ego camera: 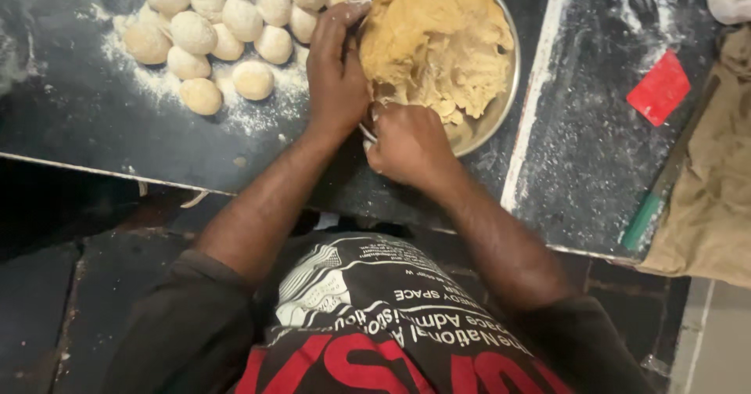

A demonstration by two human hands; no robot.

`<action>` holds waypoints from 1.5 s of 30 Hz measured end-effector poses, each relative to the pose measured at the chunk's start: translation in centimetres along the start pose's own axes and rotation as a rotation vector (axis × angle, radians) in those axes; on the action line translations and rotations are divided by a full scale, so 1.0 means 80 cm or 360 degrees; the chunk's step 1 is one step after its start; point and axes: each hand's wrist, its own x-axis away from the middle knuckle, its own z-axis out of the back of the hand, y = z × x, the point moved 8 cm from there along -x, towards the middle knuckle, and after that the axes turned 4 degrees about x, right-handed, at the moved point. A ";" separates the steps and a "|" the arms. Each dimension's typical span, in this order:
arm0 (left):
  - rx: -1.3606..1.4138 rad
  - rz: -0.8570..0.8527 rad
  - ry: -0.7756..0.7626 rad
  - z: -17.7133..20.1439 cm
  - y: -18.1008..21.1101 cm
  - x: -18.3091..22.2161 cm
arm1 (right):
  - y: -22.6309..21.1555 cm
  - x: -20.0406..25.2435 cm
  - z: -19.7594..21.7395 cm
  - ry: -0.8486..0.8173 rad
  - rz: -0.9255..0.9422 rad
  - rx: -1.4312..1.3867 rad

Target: The person takes pieces of dough from a bowl and rolls them into balls by hand, placing the finished balls onto a floured counter.

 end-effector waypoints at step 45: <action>0.1782 0.0467 -0.0888 -0.086 0.205 0.053 | -0.036 0.128 0.157 0.1325 0.0594 -0.0714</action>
